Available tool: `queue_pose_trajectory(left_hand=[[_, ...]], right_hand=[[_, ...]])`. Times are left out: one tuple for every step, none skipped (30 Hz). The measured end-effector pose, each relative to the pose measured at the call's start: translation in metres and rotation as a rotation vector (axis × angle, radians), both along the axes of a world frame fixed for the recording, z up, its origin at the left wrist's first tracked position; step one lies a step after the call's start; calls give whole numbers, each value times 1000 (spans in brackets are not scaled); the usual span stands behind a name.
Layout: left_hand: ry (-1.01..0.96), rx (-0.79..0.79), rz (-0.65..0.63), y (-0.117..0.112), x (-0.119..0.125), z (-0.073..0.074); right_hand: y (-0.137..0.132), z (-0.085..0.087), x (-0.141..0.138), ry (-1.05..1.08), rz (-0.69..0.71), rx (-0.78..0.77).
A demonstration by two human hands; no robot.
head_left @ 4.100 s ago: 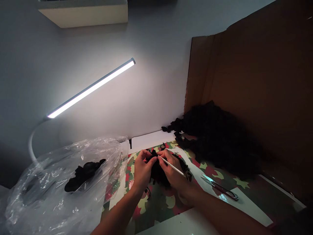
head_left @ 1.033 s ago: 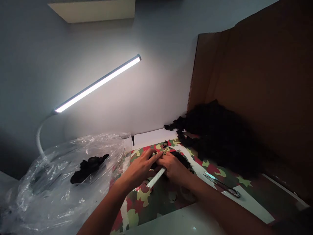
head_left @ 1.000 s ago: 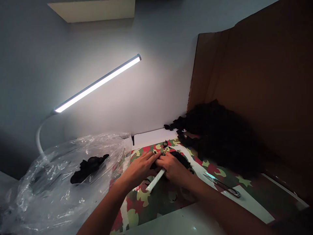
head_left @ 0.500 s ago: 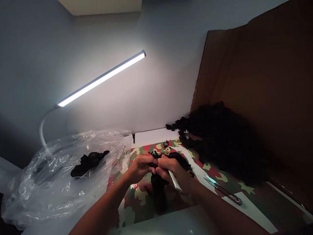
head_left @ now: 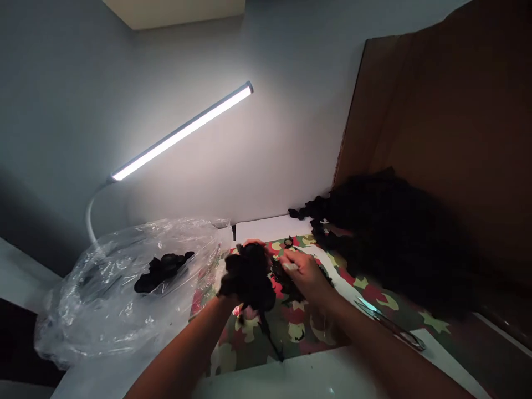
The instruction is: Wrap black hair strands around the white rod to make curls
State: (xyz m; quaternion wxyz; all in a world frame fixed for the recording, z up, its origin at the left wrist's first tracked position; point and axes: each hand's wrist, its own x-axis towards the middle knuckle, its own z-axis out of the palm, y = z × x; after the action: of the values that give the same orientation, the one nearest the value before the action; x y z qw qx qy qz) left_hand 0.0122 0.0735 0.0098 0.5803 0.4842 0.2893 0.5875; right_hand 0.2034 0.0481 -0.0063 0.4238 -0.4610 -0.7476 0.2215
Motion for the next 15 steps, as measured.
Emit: queue_pose_trajectory(left_hand=[[38, -2, -40, -3, 3, -2], [88, 7, -57, -6, 5, -4], [155, 25, -54, -8, 7, -6], [229, 49, -35, -10, 8, -8], [303, 77, -8, -10, 8, -10], [370, 103, 21, -10, 8, -12], [426, 124, 46, -10, 7, -14], [465, 142, 65, -9, 6, -16], [480, 160, 79, -9, 5, -17], [488, 184, 93, -9, 4, -18], [499, 214, 109, -9, 3, -19], [516, 249, 120, -9, 3, -19], [537, 284, 128, -10, 3, -18], [564, 315, 135, -12, 4, -17], [600, 340, 142, -13, 4, -16]], right_hand=[[7, -2, 6, -18, -9, -7], [13, -3, 12, -41, -20, -15], [17, -3, 17, -55, -35, -25], [19, -3, 22, -65, -60, -33], [19, -2, 24, -65, -89, -36], [18, -1, 25, -53, -106, -37], [15, 1, 23, -32, -99, -34], [12, 3, 20, -3, -68, -30], [8, 5, 16, 31, -19, -20], [5, 6, 10, 61, 35, -7], [2, 7, 5, 83, 76, 4], [-1, 8, 0, 92, 93, 9], [-3, 7, -5, 87, 85, 10], [-3, 6, -8, 60, 67, 5], [-3, 5, -11, 2, 47, 11]])
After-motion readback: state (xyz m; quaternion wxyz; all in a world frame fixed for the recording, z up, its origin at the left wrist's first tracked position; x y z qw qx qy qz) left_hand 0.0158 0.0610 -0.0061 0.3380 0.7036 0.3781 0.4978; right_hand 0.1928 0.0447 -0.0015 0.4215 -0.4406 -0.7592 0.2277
